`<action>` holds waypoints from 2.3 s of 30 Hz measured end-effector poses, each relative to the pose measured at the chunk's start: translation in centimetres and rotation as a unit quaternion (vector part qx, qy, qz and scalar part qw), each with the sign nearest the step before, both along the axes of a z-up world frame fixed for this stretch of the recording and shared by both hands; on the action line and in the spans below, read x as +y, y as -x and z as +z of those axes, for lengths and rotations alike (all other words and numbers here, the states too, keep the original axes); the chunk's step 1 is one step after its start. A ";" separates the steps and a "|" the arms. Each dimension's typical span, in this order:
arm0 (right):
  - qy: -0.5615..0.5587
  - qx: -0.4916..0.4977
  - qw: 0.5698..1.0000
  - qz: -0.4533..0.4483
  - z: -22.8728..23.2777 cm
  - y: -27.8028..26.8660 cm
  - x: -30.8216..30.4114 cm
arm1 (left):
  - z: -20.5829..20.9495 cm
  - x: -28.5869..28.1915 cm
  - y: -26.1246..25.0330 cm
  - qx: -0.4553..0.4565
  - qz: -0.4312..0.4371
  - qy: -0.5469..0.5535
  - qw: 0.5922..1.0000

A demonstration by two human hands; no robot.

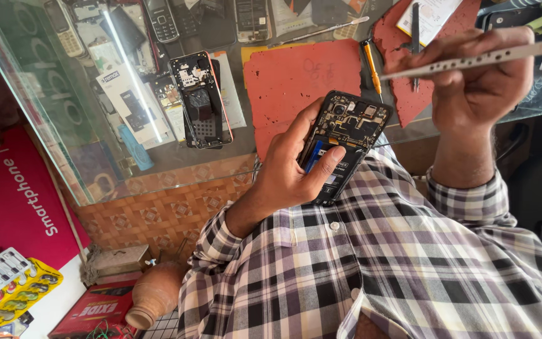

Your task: The person repairs a mobile phone by using a screwdriver to remove screws, prying open the casing, and detaching internal components with tweezers and a prying tool.

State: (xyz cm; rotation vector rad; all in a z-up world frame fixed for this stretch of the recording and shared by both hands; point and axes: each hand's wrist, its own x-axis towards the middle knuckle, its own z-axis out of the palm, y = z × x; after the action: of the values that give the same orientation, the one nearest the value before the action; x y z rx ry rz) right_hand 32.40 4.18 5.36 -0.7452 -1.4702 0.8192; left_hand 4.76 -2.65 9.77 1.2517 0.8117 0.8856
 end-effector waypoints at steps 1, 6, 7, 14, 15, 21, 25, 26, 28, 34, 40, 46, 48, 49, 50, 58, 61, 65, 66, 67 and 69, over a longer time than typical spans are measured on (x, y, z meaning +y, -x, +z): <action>0.009 0.002 1.000 0.006 0.5 0.1 -0.6 | 0.0 0.0 -0.1 0.004 -0.003 -0.001 1.000; -0.008 0.009 0.998 0.056 2.0 1.9 -1.0 | 0.0 0.0 -0.3 0.023 -0.011 -0.017 1.000; -0.008 0.014 0.998 0.062 2.0 2.0 -1.1 | 0.0 0.0 -0.4 0.019 -0.006 -0.019 1.000; 0.002 -0.008 0.999 0.043 1.7 2.3 -1.6 | -0.1 -0.1 -0.4 0.036 0.005 -0.019 0.999; -0.019 -0.024 0.999 0.040 1.8 2.4 -1.2 | 0.0 -0.1 -0.3 0.045 0.005 -0.017 0.999; -0.079 -0.097 0.992 0.016 2.5 2.4 -0.9 | -0.2 0.0 -0.4 0.061 0.005 -0.032 0.998; -0.054 -0.038 0.996 0.067 2.2 2.3 -1.1 | -0.3 -0.1 -0.4 0.061 -0.001 -0.026 0.998; -0.050 -0.038 0.996 0.069 2.3 2.3 -1.1 | -0.3 -0.1 -0.4 0.062 0.000 -0.030 0.998; -0.046 -0.039 0.996 0.072 2.5 2.4 -1.2 | -0.2 0.0 -0.4 0.065 0.000 -0.025 0.998; -0.057 -0.083 0.989 0.105 3.8 2.9 -0.8 | 0.1 0.2 -0.4 0.095 -0.006 0.011 0.995; 0.064 -0.111 0.991 0.028 3.1 0.4 -0.9 | -0.3 0.1 -0.5 0.067 -0.016 -0.033 0.997; 0.314 0.199 0.921 0.119 2.4 0.7 -0.6 | -0.4 0.7 -0.5 0.027 -0.044 -0.020 0.998; 0.327 0.227 0.907 0.139 2.9 1.4 -0.4 | -0.6 0.8 -0.4 0.021 -0.051 -0.019 0.998; 0.332 0.235 0.902 0.146 3.1 1.7 -0.4 | -0.8 0.9 -0.5 0.021 -0.051 -0.019 0.998; 0.332 0.229 0.902 0.151 3.1 2.1 -0.6 | -0.9 0.9 -0.5 0.021 -0.052 -0.020 0.998; 0.322 0.218 0.912 0.131 1.7 1.7 -0.9 | -0.6 1.4 -0.8 -0.046 -0.027 0.005 0.999; 0.319 0.191 0.920 0.124 1.3 2.1 -1.2 | -1.2 1.3 -0.9 -0.060 -0.001 -0.007 0.998; 0.249 0.189 0.938 0.149 1.9 2.9 -0.2 | -3.0 0.9 -0.9 -0.011 0.011 0.106 0.994; 0.239 0.190 0.941 0.145 2.5 2.9 0.1 | -3.5 0.8 -1.0 -0.008 0.014 0.143 0.990; 0.229 0.191 0.944 0.141 3.0 2.9 0.4 | -3.9 0.8 -1.0 -0.040 0.025 0.121 0.992; 0.235 0.180 0.950 0.094 4.2 2.7 0.1 | -4.6 0.7 -1.1 -0.103 0.047 0.076 0.991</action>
State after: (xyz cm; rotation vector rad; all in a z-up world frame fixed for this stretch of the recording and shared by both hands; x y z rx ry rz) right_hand 29.74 4.28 9.60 -0.7594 -1.0324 1.4049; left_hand 5.84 -1.96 5.16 0.9766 0.7621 0.9920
